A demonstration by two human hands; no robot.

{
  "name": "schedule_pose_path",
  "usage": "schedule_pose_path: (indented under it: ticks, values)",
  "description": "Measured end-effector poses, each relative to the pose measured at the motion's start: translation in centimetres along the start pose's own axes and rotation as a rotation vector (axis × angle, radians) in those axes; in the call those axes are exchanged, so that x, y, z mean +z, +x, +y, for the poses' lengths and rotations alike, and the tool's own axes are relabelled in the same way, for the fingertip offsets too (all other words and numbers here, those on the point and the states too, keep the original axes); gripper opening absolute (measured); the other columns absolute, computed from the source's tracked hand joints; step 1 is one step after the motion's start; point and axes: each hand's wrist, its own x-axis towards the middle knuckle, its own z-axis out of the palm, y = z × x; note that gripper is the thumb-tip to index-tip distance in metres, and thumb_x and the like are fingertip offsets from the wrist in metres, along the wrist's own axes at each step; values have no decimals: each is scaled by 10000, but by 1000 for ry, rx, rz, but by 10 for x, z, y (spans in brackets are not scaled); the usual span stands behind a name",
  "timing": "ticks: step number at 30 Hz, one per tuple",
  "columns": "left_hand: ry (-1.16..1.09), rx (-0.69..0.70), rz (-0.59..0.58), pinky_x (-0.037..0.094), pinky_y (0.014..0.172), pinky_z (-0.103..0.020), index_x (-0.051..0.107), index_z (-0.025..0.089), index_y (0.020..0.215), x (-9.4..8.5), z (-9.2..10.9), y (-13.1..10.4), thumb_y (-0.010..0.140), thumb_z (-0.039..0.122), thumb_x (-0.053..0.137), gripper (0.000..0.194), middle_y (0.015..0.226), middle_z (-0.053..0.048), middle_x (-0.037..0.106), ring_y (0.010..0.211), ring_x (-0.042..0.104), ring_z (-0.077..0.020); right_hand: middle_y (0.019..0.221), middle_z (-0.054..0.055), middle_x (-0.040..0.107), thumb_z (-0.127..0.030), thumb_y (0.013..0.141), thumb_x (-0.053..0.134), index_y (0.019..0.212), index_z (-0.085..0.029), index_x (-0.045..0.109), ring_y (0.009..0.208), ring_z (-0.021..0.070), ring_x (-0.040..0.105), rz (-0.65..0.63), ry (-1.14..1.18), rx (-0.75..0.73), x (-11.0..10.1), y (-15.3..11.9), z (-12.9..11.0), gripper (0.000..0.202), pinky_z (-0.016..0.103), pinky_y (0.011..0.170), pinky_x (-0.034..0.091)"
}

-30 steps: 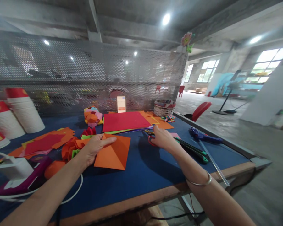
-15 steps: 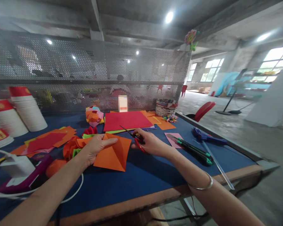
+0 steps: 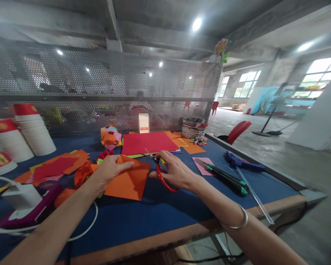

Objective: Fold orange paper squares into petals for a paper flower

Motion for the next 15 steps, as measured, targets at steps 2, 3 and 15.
schedule_pose_path:
  ticks: [2,3,15]
  values:
    - [26,-1,14,585,854,-382,647,152,1123,-2,1,0,948,411,648,313,1114,-59,684,966,674,-173,1118,80,625,-369,905,742,1140,-210,534,948,212,622,11,-31,-4,2,0,-1,352,346,840,477]
    - [31,1,15,585,854,-380,650,151,1112,-2,1,1,949,413,648,308,1105,-57,688,960,676,-170,1129,83,623,-367,907,742,1150,-210,537,954,215,627,11,-45,-6,3,1,-2,354,347,839,479]
    - [-15,-28,-51,583,898,-407,642,168,1178,1,-2,11,954,410,640,329,1177,-73,683,1023,677,-188,1106,77,634,-387,903,752,1183,-199,567,910,205,664,-61,-171,8,11,0,-5,385,293,723,470]
